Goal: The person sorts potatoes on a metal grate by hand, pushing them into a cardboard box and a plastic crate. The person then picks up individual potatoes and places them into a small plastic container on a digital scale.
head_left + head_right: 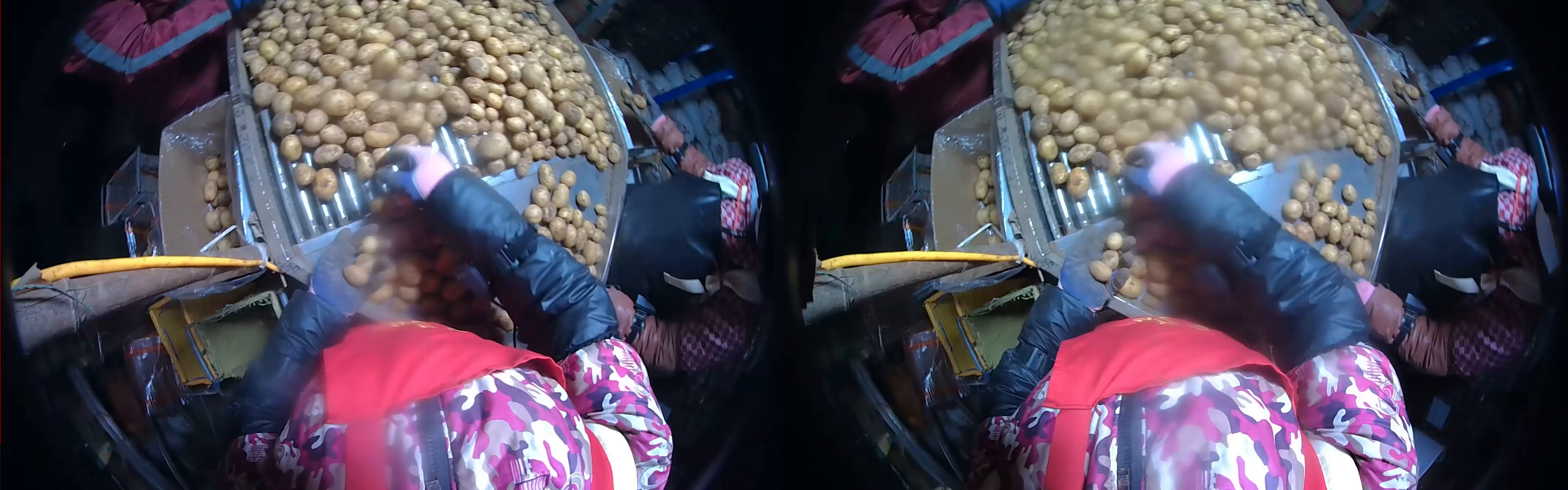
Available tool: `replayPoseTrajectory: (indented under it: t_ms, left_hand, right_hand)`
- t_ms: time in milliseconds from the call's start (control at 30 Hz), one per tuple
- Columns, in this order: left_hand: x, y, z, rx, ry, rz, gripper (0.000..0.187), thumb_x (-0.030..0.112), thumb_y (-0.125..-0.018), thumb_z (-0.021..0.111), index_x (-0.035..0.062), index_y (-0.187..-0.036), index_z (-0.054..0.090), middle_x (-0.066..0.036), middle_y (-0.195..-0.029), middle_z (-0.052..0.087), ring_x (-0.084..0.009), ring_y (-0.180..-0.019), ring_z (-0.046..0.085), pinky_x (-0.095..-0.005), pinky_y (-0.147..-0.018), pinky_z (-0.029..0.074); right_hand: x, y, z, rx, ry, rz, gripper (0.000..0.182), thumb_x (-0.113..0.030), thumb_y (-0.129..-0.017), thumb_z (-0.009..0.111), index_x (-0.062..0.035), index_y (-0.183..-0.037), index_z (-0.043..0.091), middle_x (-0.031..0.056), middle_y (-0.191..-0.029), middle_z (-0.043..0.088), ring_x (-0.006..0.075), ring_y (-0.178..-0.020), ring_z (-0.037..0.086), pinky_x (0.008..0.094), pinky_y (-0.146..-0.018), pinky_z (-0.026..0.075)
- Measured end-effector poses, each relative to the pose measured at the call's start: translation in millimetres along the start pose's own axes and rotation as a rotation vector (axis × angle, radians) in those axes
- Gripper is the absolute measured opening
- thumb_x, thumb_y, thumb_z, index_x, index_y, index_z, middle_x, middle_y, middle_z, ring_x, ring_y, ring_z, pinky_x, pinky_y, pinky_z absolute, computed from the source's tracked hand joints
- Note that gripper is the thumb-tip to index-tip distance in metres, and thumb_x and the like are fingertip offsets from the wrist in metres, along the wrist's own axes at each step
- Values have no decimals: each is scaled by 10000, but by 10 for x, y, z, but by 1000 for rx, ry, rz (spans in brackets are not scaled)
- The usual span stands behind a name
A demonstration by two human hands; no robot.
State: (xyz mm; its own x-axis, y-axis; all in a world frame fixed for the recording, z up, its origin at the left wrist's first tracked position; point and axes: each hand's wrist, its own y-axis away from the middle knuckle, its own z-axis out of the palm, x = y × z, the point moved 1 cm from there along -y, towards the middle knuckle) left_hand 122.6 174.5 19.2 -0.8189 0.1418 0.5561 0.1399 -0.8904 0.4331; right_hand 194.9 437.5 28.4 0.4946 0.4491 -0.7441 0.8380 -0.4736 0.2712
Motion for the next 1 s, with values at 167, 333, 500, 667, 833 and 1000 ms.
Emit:
replayPoseTrajectory:
  t_ms: [167,333,500,667,833,1000]
  left_hand:
    - [172,431,67,162,-239,-17,435,320,-1105,585,106,-1478,517,-54,-1271,667,-158,-996,645,-298,-837,583]
    - [463,1055,-78,461,-212,-116,367,354,-1089,529,112,-1356,601,-32,-1118,662,-115,-819,597,-246,-636,478]
    - [407,1748,-731,688,-32,14,421,406,-1095,487,92,-1338,625,-91,-1110,682,-161,-746,600,-261,-604,481]
    - [383,2169,-1357,884,-317,-9,474,395,-1088,548,13,-1358,626,-107,-1138,707,-169,-915,660,-322,-756,562]
    - [62,1960,-1688,999,-1122,287,444,270,-1038,676,12,-1396,632,-130,-1162,738,-229,-1031,691,-364,-913,546]
    - [-64,1241,-879,594,-765,286,349,92,-1042,630,-18,-1373,626,-112,-1283,703,-193,-1128,673,-320,-1007,534]
  right_hand:
    - [-888,-412,234,-102,661,68,344,-290,-942,696,-112,-1235,730,187,-1190,757,342,-1120,733,468,-948,580]
    - [-1115,-549,348,-308,743,150,360,-223,-880,747,-95,-1216,756,159,-1243,751,320,-1189,714,452,-1004,567]
    - [-914,-519,362,-276,748,167,409,-291,-936,642,-185,-1323,725,128,-1392,671,290,-1318,632,446,-1078,506]
    - [-1135,-437,363,-415,1037,44,444,-303,-1014,549,-146,-1411,669,141,-1486,599,313,-1436,517,555,-1165,377]
    - [-1222,-409,304,-337,889,120,422,-299,-956,651,-142,-1341,723,122,-1442,641,284,-1393,566,537,-1136,400]
    - [-1299,-465,175,-311,813,141,425,-310,-871,775,-128,-1255,769,125,-1321,728,275,-1263,680,489,-1061,490]
